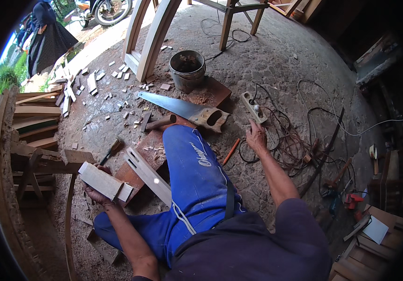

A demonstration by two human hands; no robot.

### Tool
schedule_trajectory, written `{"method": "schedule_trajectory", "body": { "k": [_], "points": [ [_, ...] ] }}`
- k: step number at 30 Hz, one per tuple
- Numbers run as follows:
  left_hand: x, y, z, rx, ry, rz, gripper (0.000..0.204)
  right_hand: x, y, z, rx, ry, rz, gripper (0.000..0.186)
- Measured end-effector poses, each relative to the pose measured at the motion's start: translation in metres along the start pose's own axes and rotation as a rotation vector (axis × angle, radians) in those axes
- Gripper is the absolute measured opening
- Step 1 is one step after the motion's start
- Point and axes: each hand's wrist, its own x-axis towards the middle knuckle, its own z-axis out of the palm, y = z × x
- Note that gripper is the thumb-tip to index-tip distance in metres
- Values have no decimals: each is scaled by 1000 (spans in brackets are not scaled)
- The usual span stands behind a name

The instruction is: The person sits on the floor and carves a small wooden piece using a chisel and mallet. They repeatedly position the chisel and strike it to remove wood shavings, occasionally adjusting the piece and clearing debris.

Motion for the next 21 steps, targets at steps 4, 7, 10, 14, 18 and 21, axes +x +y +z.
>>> {"method": "schedule_trajectory", "body": {
  "k": [4, 7, 10, 14, 18, 21],
  "points": [
    [-12, -7, -21, 164, 147, -124, 79, -18, 48, -2, 22, -60, 103, 47],
    [-13, -4, -23, 464, 389, -17, 65, -33, 38, 22, 191, -82, 147, 40],
    [-19, 1, 5, 566, 503, 206, 61, -42, -45, 24, 397, -48, 21, 42],
    [-36, 50, 21, 813, 633, 494, 57, -38, -193, 34, 679, -155, -332, 37],
    [-86, 107, 12, 1057, 757, 747, 40, -84, -344, 36, 627, -508, -789, 36],
    [-115, 122, 20, 1108, 810, 824, 43, -132, -403, 85, 389, -743, -1265, 32]
  ]
}}
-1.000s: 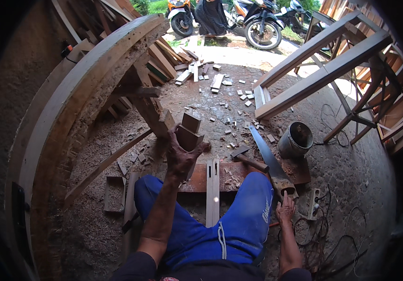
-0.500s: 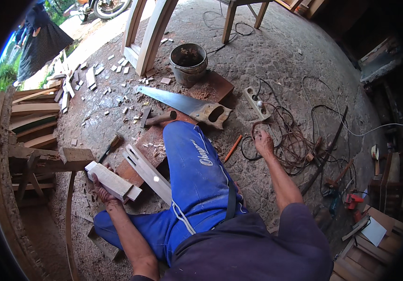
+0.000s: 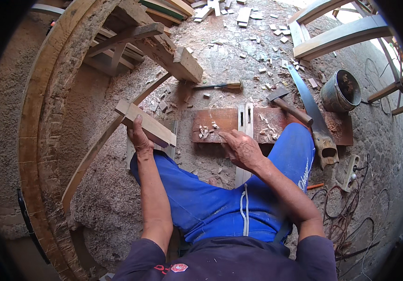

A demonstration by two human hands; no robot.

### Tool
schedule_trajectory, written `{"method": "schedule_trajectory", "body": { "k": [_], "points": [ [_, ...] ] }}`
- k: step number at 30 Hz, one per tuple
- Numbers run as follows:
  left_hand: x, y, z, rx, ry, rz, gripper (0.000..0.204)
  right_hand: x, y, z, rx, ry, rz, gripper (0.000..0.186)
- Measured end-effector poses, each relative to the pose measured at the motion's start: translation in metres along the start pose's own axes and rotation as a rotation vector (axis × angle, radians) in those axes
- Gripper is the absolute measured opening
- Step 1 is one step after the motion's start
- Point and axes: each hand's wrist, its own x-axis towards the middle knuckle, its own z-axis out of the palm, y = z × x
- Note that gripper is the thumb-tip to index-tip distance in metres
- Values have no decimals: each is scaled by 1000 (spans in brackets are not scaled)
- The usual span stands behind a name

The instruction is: The person sits on the floor and carves a small wooden piece using a chisel and mallet. They repeatedly position the chisel and strike it to remove wood shavings, occasionally adjusting the piece and clearing debris.

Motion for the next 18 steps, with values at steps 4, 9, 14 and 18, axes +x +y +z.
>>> {"method": "schedule_trajectory", "body": {
  "k": [4, 9, 14, 18],
  "points": [
    [-10, 24, -23, -36, 132, 176, 55, 45, 3, 105, -144, -400, -220, 26],
    [-33, 39, -42, 173, 94, 319, 62, 71, -31, 191, -92, -578, -208, 21],
    [-29, 35, -51, 267, 36, 313, 62, 66, -42, 243, -23, -617, -258, 28],
    [-34, 41, -45, 214, 93, 319, 62, 75, -69, 253, 194, -266, -123, 30]
  ]
}}
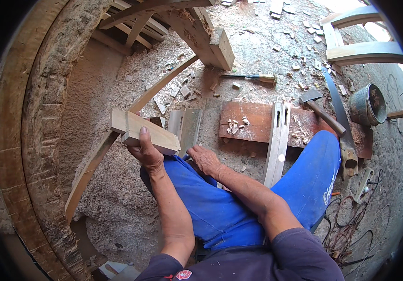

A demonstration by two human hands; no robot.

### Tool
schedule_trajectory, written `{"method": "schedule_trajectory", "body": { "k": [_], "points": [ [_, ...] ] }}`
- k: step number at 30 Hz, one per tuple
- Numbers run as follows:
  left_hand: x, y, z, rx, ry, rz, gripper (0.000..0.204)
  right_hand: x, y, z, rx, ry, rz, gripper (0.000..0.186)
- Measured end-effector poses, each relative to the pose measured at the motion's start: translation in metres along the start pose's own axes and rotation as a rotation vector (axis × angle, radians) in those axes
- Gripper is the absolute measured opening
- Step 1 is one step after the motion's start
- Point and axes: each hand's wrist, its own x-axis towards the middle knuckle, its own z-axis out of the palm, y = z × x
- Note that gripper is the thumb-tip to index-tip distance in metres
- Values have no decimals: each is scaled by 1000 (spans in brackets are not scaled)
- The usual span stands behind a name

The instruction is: The person sits on the floor and carves a small wooden piece using a chisel and mallet. They repeatedly position the chisel and strike it to remove wood shavings, occasionally adjusting the piece and clearing debris.

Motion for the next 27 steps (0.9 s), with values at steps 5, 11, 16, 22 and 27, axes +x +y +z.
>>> {"method": "schedule_trajectory", "body": {
  "k": [5, 11, 16, 22, 27],
  "points": [
    [-13, 16, 36, 50, -146, -28, 53, 42, 38, 86, -149, -64, -168, 23],
    [-33, -8, 19, 252, -324, -10, 34, 10, 25, 26, 152, -299, 6, 26],
    [-44, -21, 43, 150, -321, -25, 36, -76, 11, -102, 288, -16, 381, 32],
    [-53, -34, 82, 281, -308, -134, 66, -126, 11, -153, -166, 236, 580, 32],
    [-78, -56, 93, 658, -586, -319, 73, -148, -16, -178, -183, 2, 626, 35]
  ]
}}
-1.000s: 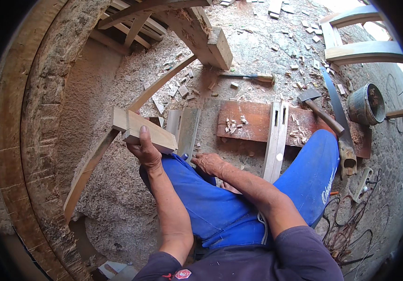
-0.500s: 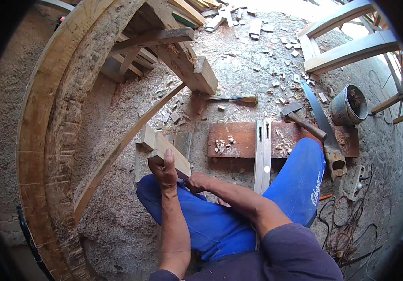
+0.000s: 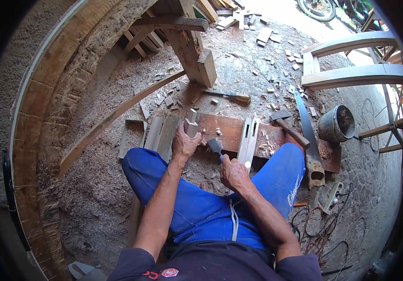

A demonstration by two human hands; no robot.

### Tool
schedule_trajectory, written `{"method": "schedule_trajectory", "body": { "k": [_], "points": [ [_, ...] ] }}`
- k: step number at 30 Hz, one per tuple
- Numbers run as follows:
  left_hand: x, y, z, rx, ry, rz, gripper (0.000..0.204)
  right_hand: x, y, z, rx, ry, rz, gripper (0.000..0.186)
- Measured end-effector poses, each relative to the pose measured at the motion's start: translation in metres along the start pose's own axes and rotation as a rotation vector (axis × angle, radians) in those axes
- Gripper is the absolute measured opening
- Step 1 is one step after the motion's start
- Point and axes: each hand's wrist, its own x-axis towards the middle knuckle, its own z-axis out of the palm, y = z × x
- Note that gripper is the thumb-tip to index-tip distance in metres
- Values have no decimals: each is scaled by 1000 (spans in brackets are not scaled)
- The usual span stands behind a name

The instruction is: The person sits on the floor and carves a small wooden piece using a chisel and mallet. They repeatedly position the chisel and strike it to remove wood shavings, occasionally adjusting the piece and clearing debris.

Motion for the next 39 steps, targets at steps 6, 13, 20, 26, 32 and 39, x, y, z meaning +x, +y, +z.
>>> {"method": "schedule_trajectory", "body": {
  "k": [6, 13, 20, 26, 32, 39],
  "points": [
    [-22, -21, 47, 315, -226, -61, 71, -61, 20, -15, 361, 288, 92, 42],
    [-49, -46, 95, 449, -378, -159, 73, -80, 23, -18, 297, 254, 63, 42],
    [-57, -57, 119, 520, -294, -198, 77, -80, 12, -13, 29, 165, -1, 48],
    [-64, -55, 126, 570, -244, -190, 79, -80, 10, -13, -69, 112, 21, 49],
    [-63, -52, 122, 563, -311, -221, 84, -78, 5, -14, -39, 81, 42, 45],
    [-59, -51, 120, 565, -327, -214, 80, -73, 6, -23, -135, 16, 9, 46]
  ]
}}
